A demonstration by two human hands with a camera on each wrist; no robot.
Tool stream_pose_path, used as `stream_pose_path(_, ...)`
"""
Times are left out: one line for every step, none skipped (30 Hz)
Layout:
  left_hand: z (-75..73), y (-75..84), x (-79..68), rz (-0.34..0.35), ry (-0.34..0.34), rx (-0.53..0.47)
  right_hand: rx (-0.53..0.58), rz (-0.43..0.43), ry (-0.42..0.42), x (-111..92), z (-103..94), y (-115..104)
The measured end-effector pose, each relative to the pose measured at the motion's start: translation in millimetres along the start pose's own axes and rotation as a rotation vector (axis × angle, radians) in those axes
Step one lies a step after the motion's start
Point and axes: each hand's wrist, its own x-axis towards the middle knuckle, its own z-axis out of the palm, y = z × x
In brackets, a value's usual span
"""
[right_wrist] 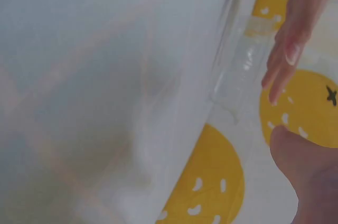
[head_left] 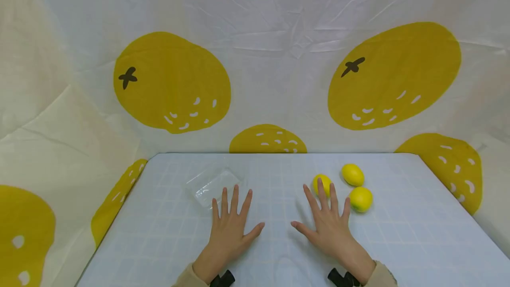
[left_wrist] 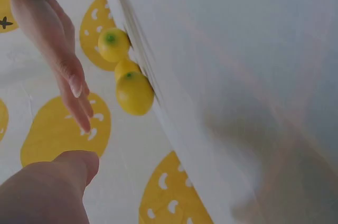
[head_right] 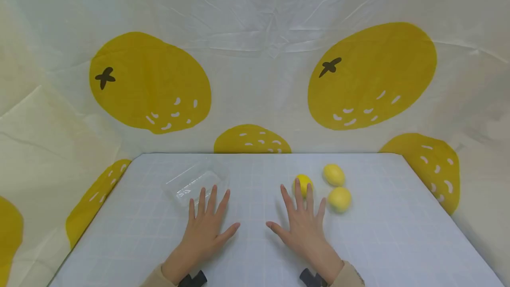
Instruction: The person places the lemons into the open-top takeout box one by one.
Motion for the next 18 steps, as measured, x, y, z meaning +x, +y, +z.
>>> stream_pose_path(0.1,-0.2,-0.1,0.0,0.001,0.002,0.008,0.003,-0.004,0,-1.7,-1)
stream_pose_path(0.4,-0.6,-0.2,0.0,0.002,0.006,0.015,0.005,-0.006,1,-3.2,-1)
stream_pose_path(0.4,-0.9,-0.2,0.005,0.01,0.0,0.029,0.005,-0.004,1,-4.8,-2)
stream_pose_path(0.3,-1.4,0.1,0.007,0.015,0.003,0.046,0.005,-0.002,1,-6.4,-2)
stream_pose_path(0.1,-1.9,0.5,0.011,0.024,-0.001,0.054,0.007,-0.006,2,-7.7,-3)
stream_pose_path(-0.4,-2.6,0.9,0.016,0.035,-0.008,0.061,0.009,-0.008,3,-9.0,-4)
stream_pose_path(-1.4,-3.2,1.4,0.02,0.045,-0.013,0.075,0.01,-0.011,3,-10.3,-5)
stream_pose_path(-2.0,-4.2,2.1,0.026,0.058,-0.021,0.088,0.011,-0.012,4,-11.6,-6)
stream_pose_path(-3.2,-5.2,2.8,0.03,0.069,-0.022,0.106,0.012,-0.014,5,-13.0,-7)
stream_pose_path(-4.6,-6.6,3.7,0.031,0.075,-0.023,0.122,0.017,-0.02,5,-14.4,-8)
stream_pose_path(-6.0,-8.0,4.6,0.033,0.083,-0.028,0.142,0.019,-0.021,6,-15.7,-10)
stream_pose_path(-8.0,-9.4,5.5,0.035,0.092,-0.033,0.172,0.02,-0.018,8,-17.3,-11)
stream_pose_path(-10.3,-11.0,6.4,0.035,0.102,-0.04,0.207,0.022,-0.018,9,-19.2,-13)
stream_pose_path(-12.6,-12.7,7.4,0.036,0.114,-0.051,0.244,0.025,-0.017,11,-21.0,-15)
stream_pose_path(-15.1,-14.6,8.2,0.038,0.13,-0.064,0.28,0.028,-0.019,13,-22.3,-17)
stream_pose_path(-18.0,-16.5,8.9,0.039,0.148,-0.083,0.314,0.03,-0.02,15,-23.6,-19)
stream_pose_path(-20.3,-18.6,9.5,0.039,0.166,-0.093,0.349,0.031,-0.02,17,-24.6,-21)
stream_pose_path(-22.9,-20.9,10.0,0.041,0.186,-0.106,0.38,0.034,-0.026,19,-25.5,-23)
